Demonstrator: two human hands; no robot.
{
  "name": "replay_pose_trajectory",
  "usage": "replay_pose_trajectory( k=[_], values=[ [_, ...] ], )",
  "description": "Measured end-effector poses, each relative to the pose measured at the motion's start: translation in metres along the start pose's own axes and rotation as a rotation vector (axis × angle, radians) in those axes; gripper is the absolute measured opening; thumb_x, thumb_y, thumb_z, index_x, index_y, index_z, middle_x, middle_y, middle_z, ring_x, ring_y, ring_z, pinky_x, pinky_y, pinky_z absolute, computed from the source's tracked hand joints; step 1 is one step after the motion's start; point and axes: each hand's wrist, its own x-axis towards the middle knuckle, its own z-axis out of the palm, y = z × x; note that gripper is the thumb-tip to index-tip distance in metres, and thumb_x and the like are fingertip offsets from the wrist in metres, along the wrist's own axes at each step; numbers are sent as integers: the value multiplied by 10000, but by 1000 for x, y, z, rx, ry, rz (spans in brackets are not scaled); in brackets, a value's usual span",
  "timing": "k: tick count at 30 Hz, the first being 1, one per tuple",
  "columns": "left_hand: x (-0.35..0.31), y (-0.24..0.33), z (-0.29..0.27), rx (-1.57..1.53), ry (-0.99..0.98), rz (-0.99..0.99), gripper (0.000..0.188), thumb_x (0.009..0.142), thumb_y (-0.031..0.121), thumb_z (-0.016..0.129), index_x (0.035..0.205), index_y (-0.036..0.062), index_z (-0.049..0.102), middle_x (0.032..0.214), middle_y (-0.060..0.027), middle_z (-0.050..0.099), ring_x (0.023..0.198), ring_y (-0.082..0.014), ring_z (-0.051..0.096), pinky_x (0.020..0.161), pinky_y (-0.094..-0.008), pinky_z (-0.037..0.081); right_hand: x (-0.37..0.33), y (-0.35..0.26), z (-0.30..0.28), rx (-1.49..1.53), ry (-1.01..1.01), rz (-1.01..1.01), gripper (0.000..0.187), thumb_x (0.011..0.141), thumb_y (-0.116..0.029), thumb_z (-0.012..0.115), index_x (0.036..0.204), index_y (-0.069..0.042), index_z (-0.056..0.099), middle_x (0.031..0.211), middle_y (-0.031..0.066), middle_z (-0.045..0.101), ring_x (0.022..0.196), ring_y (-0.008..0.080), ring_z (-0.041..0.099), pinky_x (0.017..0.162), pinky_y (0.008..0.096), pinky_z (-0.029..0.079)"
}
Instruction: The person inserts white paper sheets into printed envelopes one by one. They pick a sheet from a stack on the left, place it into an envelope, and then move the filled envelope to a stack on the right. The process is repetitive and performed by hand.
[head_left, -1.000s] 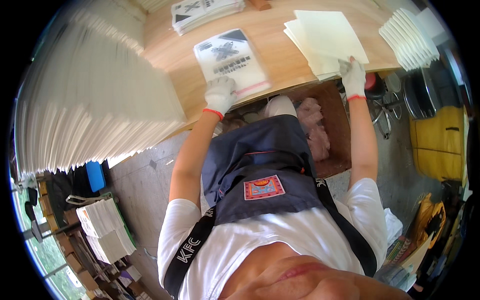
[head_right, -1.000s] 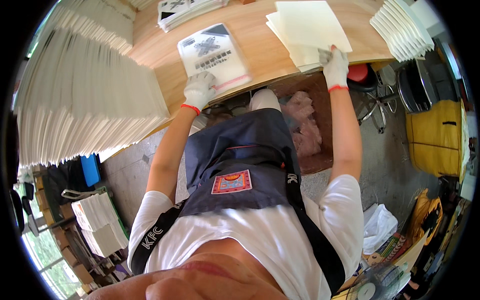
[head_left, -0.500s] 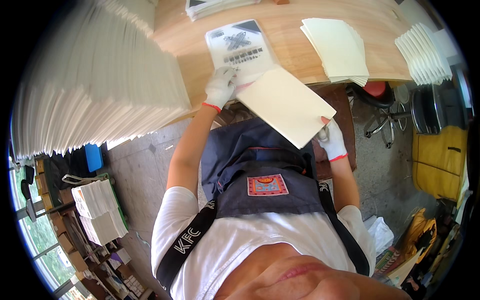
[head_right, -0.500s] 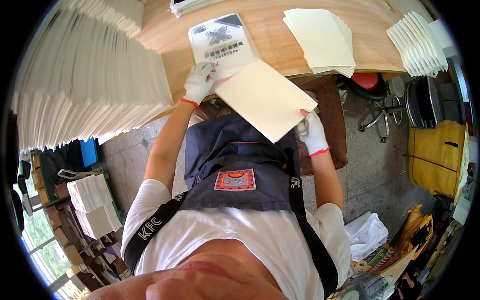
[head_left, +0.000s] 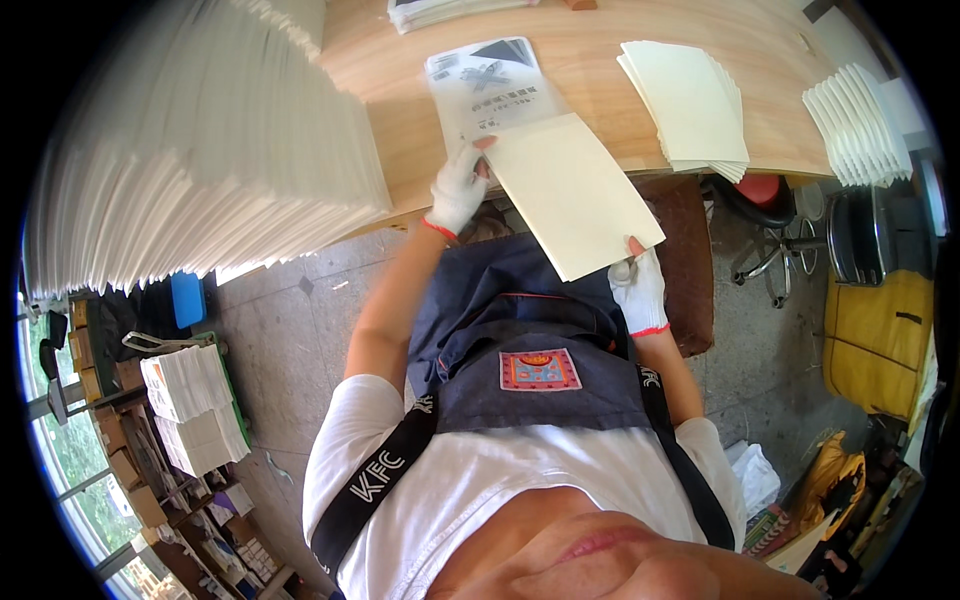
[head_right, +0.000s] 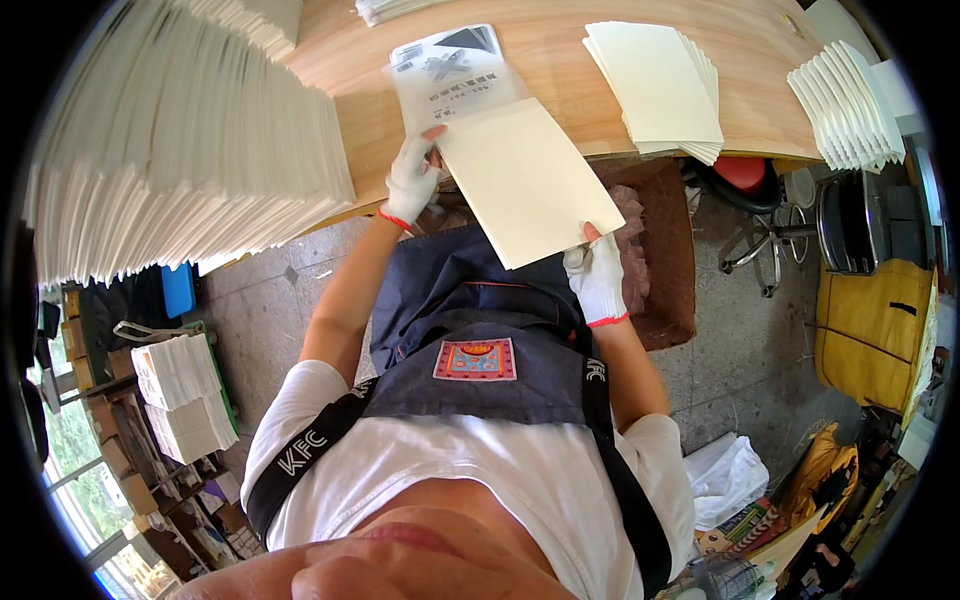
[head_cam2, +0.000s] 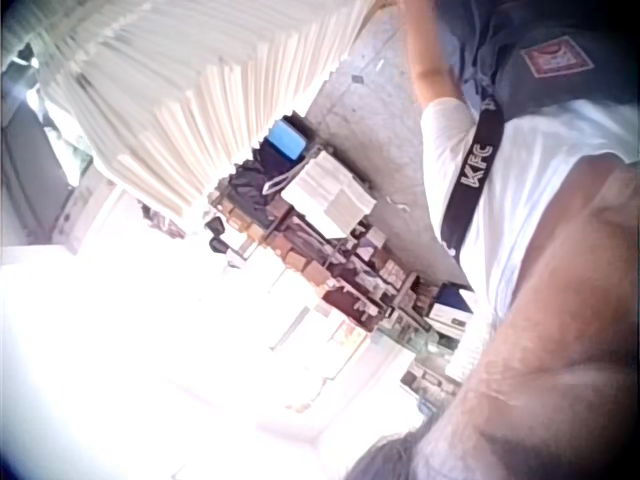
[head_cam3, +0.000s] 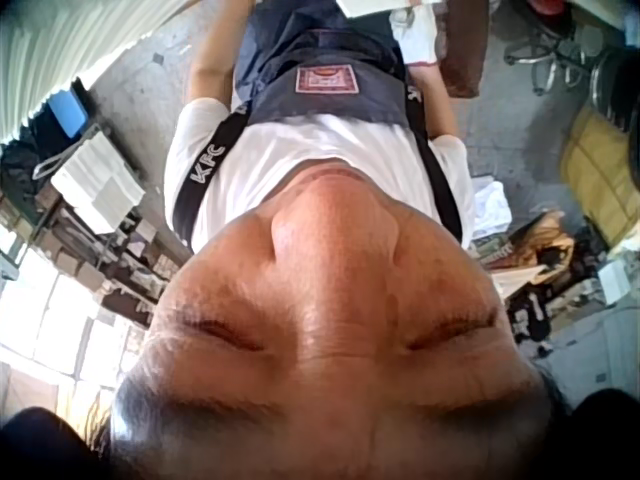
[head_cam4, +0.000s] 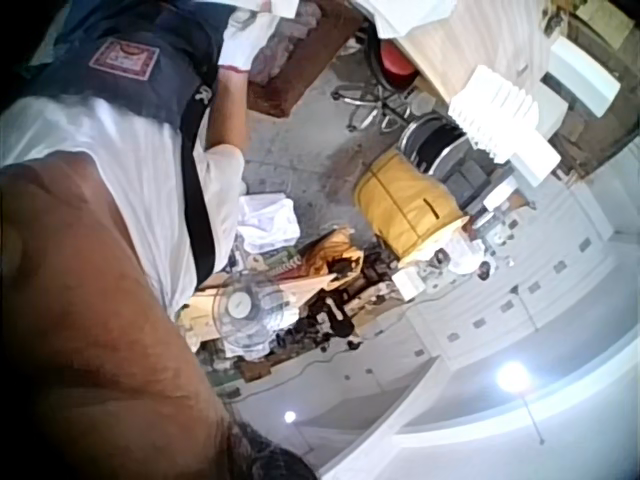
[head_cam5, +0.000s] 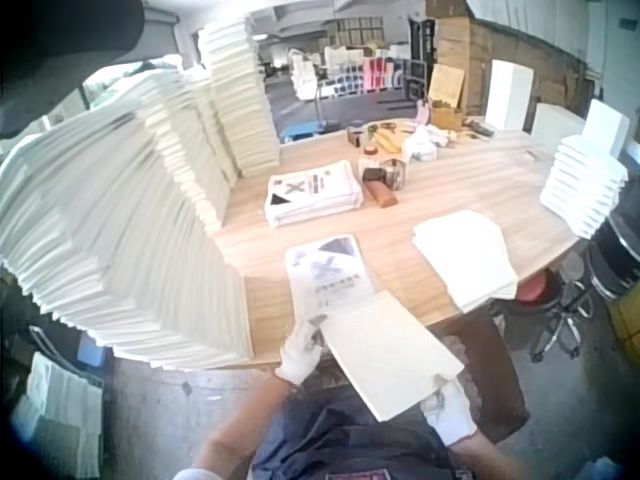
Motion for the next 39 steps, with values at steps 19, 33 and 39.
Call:
replay_pose_trajectory(
  k=[19, 33, 39],
  values=[
    [-110, 46, 106, -1138, -13, -1297, 156, 868, 84, 517, 968, -4, 599, 809, -91, 636, 645, -175, 611, 567, -295, 533, 54, 73, 14, 417, -69, 217, 317, 919, -88, 455, 1216, -6, 383, 1147, 177, 488, 1040, 313, 541, 884, 432, 497],
    [-98, 12, -6, -959, -192, -1168, 243, 894, 149, 468, 1057, -22, 528, 940, -122, 613, 784, -214, 633, 640, -298, 542, 57, 74, 77, -1523, -759, -374, 201, 864, -198, 468, 1014, -75, 520, 765, 118, 646, 653, 268, 633, 492, 390, 448],
    [-103, -5, -2, -931, -272, -1155, 242, 892, 136, 466, 1027, -57, 518, 929, -149, 622, 753, -215, 642, 631, -299, 546, 63, 86, 101, -1894, -869, -477, 149, 843, -191, 472, 928, -79, 521, 686, 111, 625, 606, 269, 616, 519, 393, 464]
  ],
)
